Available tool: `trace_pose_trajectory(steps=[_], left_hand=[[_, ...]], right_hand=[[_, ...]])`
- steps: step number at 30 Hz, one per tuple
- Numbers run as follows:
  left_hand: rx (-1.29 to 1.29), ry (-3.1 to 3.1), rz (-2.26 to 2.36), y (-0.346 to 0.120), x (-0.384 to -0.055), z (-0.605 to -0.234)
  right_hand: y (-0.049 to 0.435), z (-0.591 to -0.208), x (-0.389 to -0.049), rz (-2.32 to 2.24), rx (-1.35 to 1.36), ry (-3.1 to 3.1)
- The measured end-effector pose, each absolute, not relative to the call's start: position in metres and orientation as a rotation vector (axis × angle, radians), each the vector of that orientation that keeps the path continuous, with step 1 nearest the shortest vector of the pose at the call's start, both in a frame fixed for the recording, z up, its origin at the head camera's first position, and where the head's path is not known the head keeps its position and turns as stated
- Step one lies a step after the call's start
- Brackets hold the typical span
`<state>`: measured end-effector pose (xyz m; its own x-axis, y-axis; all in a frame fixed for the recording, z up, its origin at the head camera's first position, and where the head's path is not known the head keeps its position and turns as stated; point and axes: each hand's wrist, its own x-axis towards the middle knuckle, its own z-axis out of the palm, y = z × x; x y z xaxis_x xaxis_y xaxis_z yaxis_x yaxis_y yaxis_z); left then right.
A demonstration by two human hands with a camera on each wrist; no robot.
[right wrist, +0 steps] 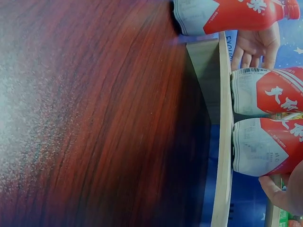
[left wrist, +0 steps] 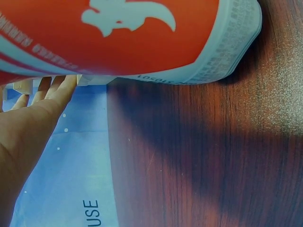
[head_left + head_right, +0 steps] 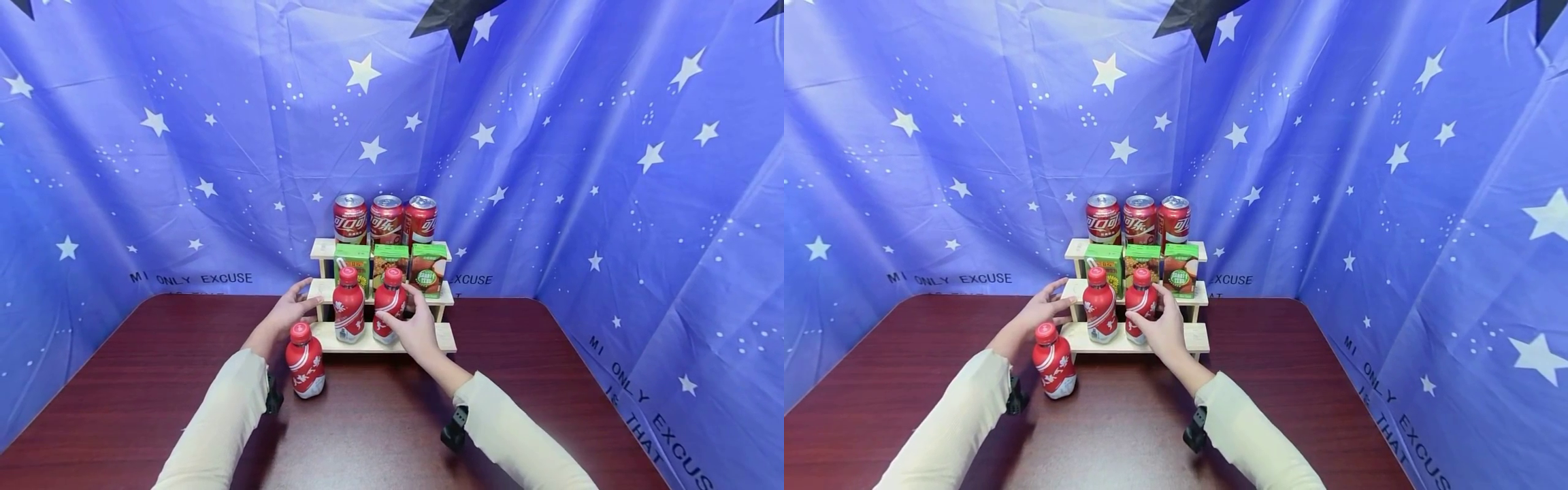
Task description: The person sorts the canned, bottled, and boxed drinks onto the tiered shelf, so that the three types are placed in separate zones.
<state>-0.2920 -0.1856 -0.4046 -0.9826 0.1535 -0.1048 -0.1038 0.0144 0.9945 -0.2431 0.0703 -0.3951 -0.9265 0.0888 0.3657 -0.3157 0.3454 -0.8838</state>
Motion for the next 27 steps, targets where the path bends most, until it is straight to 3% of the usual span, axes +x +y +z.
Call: trace_pose_trajectory(steps=[27], left_hand=[[0.05,2.141,2.061,-0.185,-0.2936,-0.405]], right_hand=[[0.0673,-0.3965,-0.2453,1.531,0.277,-2.271]])
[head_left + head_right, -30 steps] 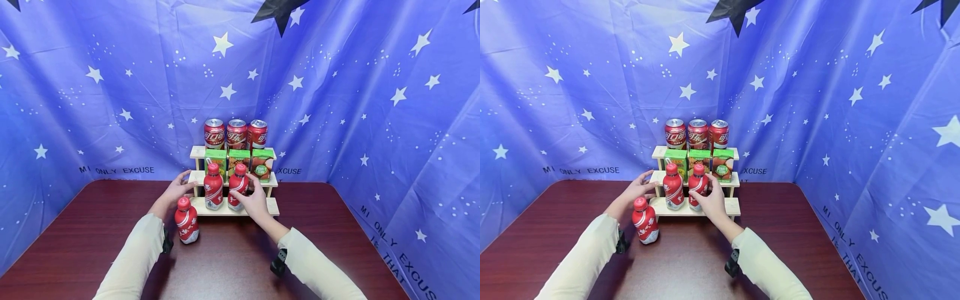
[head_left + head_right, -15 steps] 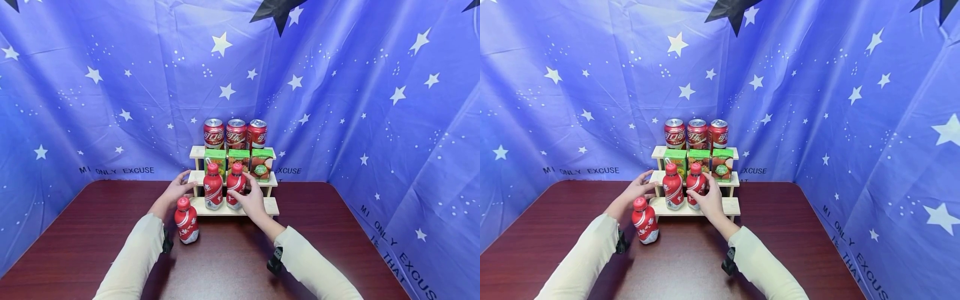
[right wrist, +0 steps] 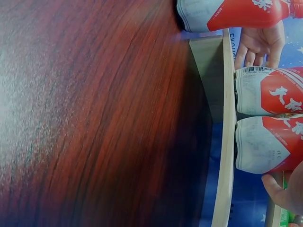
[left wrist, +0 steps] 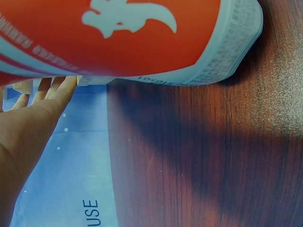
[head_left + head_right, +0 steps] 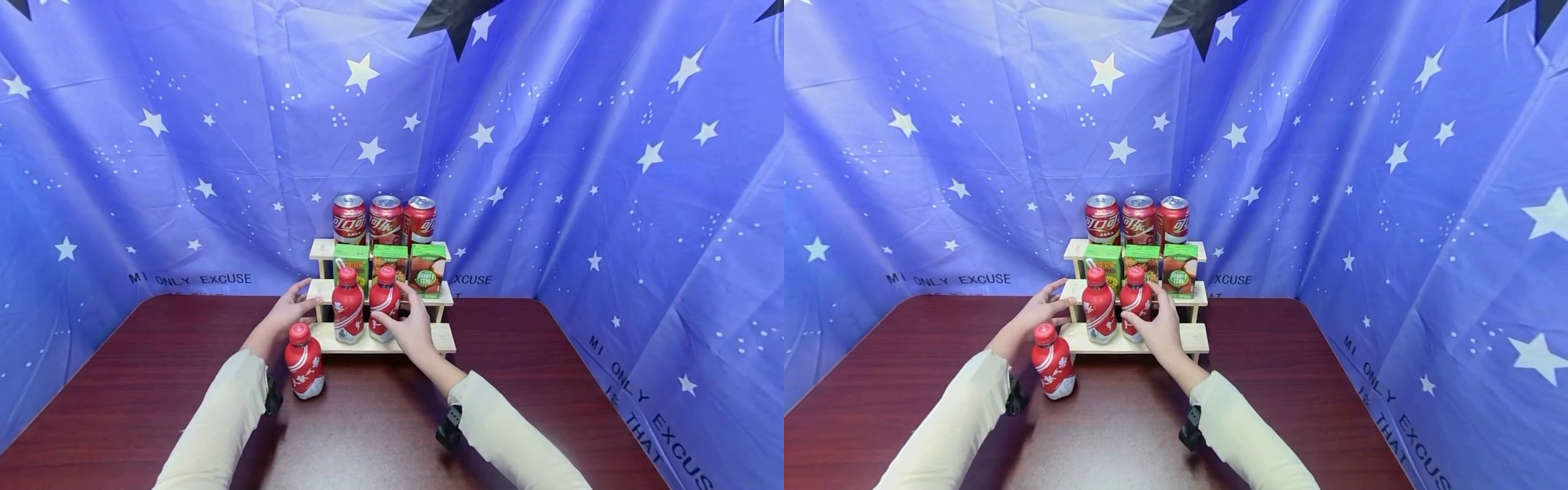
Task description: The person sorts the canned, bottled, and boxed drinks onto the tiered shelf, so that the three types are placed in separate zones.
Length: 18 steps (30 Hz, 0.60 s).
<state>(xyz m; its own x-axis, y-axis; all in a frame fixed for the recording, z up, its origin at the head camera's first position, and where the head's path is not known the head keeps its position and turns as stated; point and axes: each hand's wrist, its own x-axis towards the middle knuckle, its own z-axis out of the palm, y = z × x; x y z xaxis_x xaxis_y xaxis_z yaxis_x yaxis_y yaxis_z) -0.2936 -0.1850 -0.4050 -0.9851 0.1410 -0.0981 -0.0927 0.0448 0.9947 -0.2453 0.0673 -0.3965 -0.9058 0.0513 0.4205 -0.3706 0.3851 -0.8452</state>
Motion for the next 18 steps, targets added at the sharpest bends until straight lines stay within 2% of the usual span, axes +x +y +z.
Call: trace_pose_trajectory(steps=[18], left_hand=[[0.055,2.12,2.063,-0.188,-0.298,-0.41]], right_hand=[[0.077,-0.398,-0.22,1.55,0.358,-2.142]])
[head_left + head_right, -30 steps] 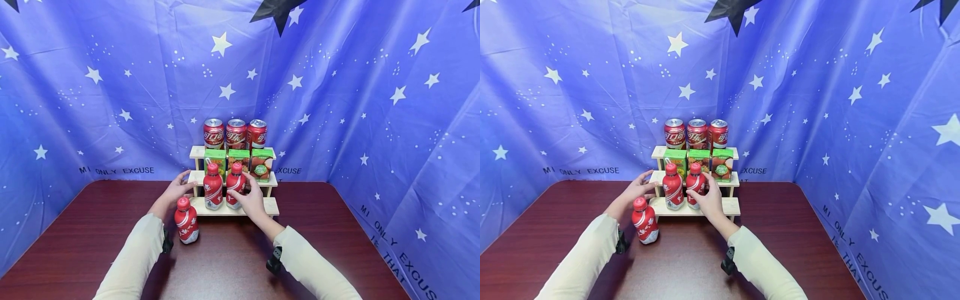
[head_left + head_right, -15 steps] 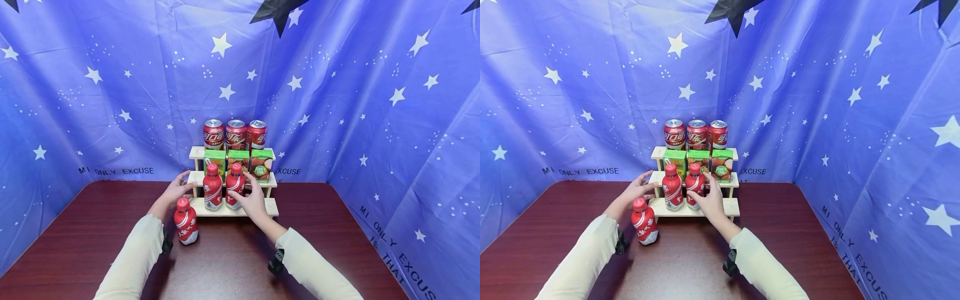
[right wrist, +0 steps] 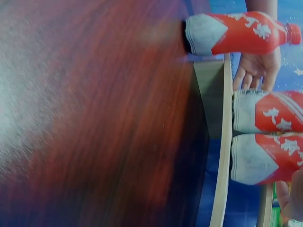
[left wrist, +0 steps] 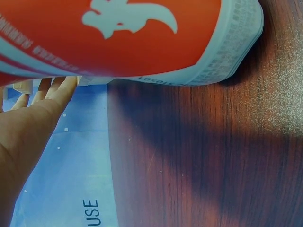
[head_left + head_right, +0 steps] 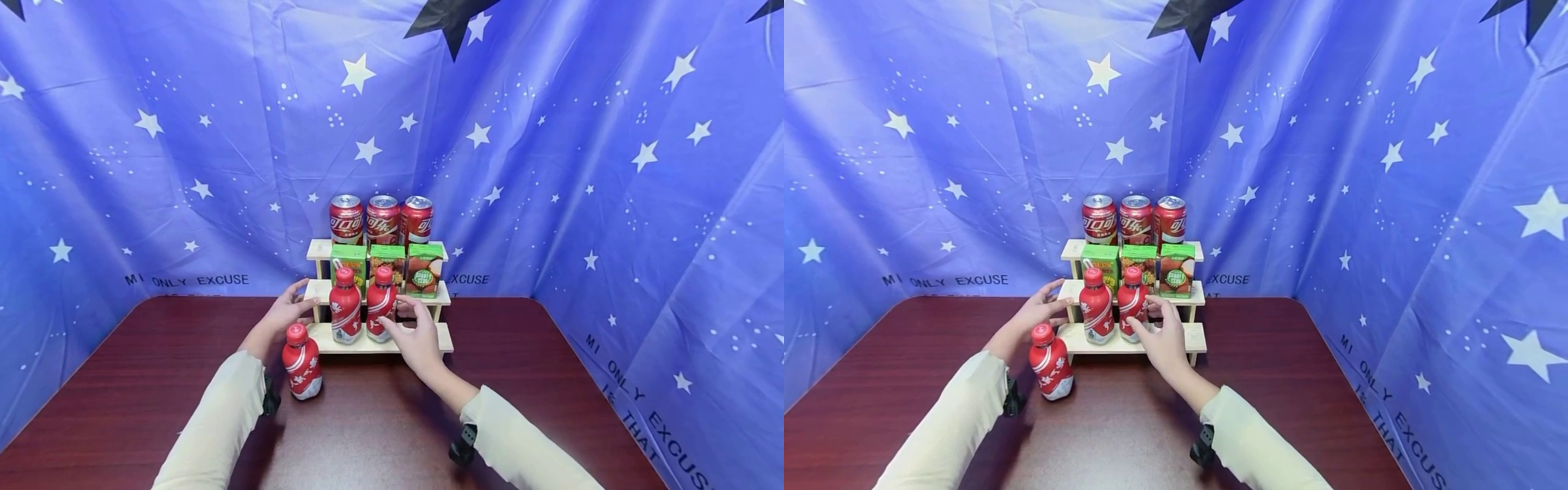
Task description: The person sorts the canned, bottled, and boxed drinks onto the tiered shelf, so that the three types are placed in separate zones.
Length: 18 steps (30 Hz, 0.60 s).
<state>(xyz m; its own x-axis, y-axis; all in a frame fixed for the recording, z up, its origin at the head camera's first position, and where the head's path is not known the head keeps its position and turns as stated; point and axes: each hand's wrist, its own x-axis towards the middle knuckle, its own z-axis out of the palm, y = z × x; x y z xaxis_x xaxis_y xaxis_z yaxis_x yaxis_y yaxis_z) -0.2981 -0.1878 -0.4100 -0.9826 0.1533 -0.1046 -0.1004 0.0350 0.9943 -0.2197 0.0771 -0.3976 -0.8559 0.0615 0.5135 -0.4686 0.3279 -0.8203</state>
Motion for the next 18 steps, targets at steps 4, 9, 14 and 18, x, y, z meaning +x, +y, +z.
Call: trace_pose_trajectory(steps=[4,9,14,18], left_hand=[[0.062,2.108,2.072,-0.188,-0.297,-0.409],[0.055,2.106,2.068,-0.186,-0.296,-0.407],[0.052,2.126,2.054,-0.185,-0.294,-0.405],[0.047,2.132,2.054,-0.185,-0.293,-0.404]], right_hand=[[0.072,-0.4,-0.212,1.567,0.393,-2.152],[0.061,-0.398,-0.201,1.658,0.436,-2.187],[0.048,-0.394,-0.187,1.73,0.512,-2.242],[0.037,-0.401,-0.181,1.695,0.583,-2.302]])
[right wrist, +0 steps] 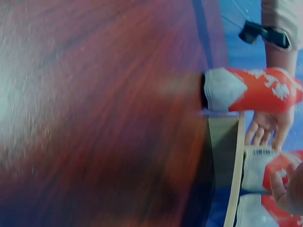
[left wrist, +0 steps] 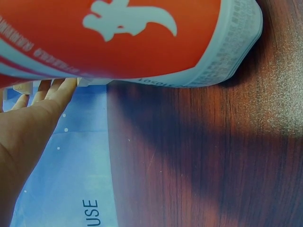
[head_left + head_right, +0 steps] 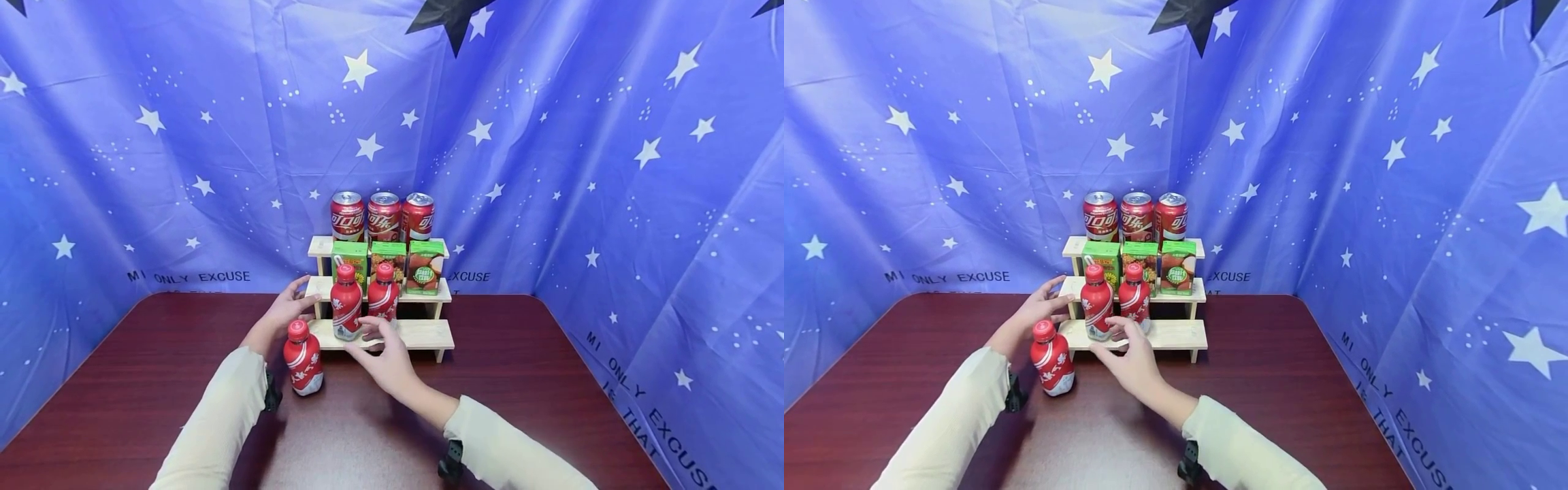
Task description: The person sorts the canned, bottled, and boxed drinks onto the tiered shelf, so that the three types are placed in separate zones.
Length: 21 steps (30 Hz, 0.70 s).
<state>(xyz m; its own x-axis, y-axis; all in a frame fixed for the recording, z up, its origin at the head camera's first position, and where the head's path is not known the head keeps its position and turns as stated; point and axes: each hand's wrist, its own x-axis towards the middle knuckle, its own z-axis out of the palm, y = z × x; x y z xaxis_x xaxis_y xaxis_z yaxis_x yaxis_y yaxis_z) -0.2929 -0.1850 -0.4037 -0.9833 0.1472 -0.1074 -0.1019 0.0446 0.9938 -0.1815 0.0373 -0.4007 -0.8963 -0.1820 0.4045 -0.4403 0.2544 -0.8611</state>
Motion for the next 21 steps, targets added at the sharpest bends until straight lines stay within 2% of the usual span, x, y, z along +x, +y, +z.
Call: trace_pose_trajectory(steps=[10,21], left_hand=[[0.068,2.17,2.035,-0.187,-0.294,-0.406],[0.086,2.175,2.043,-0.186,-0.295,-0.409]], right_hand=[[0.007,-0.418,-0.174,1.648,0.828,-2.4],[-0.016,-0.424,-0.177,1.704,0.787,-2.454]])
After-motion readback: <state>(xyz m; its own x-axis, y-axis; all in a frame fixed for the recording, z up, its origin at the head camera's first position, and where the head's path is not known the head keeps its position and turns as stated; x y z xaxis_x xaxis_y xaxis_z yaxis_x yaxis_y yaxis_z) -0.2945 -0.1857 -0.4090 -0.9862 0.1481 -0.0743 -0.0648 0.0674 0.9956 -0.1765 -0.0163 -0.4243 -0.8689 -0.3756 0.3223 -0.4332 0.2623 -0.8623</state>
